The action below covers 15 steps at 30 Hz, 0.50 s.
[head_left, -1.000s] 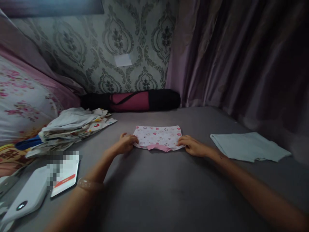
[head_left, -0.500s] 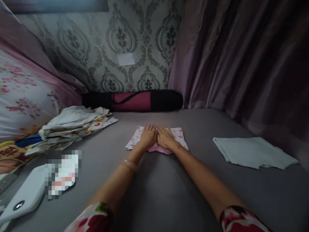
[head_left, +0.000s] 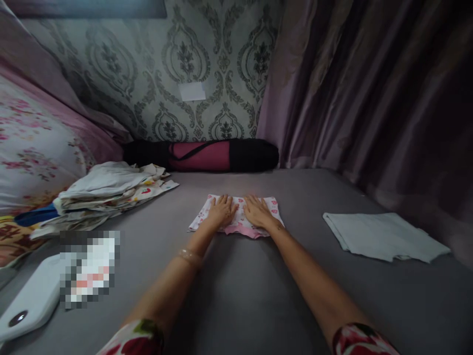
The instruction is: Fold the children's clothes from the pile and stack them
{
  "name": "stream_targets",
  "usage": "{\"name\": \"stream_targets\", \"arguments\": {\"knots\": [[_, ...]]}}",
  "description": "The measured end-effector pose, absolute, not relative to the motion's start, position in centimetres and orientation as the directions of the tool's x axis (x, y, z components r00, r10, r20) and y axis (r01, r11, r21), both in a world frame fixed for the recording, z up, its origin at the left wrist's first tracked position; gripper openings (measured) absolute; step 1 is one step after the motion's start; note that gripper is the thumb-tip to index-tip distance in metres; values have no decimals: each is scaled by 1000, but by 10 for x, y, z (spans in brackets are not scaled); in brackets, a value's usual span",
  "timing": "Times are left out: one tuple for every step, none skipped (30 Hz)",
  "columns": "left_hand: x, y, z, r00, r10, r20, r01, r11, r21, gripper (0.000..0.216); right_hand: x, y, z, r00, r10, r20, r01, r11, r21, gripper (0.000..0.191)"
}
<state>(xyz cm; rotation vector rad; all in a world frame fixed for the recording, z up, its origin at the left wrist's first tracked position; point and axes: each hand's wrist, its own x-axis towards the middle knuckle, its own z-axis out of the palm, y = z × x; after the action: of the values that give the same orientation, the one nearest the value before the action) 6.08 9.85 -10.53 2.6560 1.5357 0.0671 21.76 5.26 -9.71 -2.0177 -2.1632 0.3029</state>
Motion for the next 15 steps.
{"name": "stream_targets", "arguments": {"knots": [[62,93,-105,505,863,10,859,-503,92,61,221,49,-97,-49,999,24,970,53,-236,56],[64,87,-107,510,860,15,855,-509,102,62,223,46,-99,-28,998,57,977,39,-210,56],[66,81,-109,513,858,21,852,-512,109,64,224,43,-102,-13,997,76,981,28,-190,55],[68,76,-113,514,857,27,851,-514,111,65,224,40,-106,-3,996,84,984,18,-177,55],[69,72,-116,513,858,34,851,-514,108,67,224,38,-110,4,996,85,985,10,-170,54],[71,69,-120,512,858,42,852,-513,103,68,222,36,-113,9,997,82,986,5,-168,54],[71,67,-123,513,857,48,852,-515,100,68,221,35,-116,12,997,79,986,2,-169,54],[72,67,-125,514,856,49,850,-516,100,68,220,35,-117,15,997,78,985,-1,-173,54],[72,67,-126,518,854,45,848,-520,105,68,219,35,-118,16,997,73,984,-3,-178,54],[72,68,-126,522,852,41,845,-523,113,67,219,35,-117,14,998,62,983,-2,-185,54],[71,69,-125,529,848,38,840,-529,121,67,220,35,-115,6,999,46,981,3,-196,54],[70,71,-123,535,844,37,834,-535,131,66,222,36,-113,-6,1000,28,977,12,-211,54],[69,73,-121,536,843,42,832,-536,141,65,225,36,-110,-16,1000,15,973,20,-229,54],[67,75,-118,530,846,57,834,-532,146,64,228,36,-107,-18,1000,17,969,22,-245,55],[64,77,-115,517,852,82,840,-523,145,63,232,37,-104,-8,999,36,967,17,-254,56]]}}
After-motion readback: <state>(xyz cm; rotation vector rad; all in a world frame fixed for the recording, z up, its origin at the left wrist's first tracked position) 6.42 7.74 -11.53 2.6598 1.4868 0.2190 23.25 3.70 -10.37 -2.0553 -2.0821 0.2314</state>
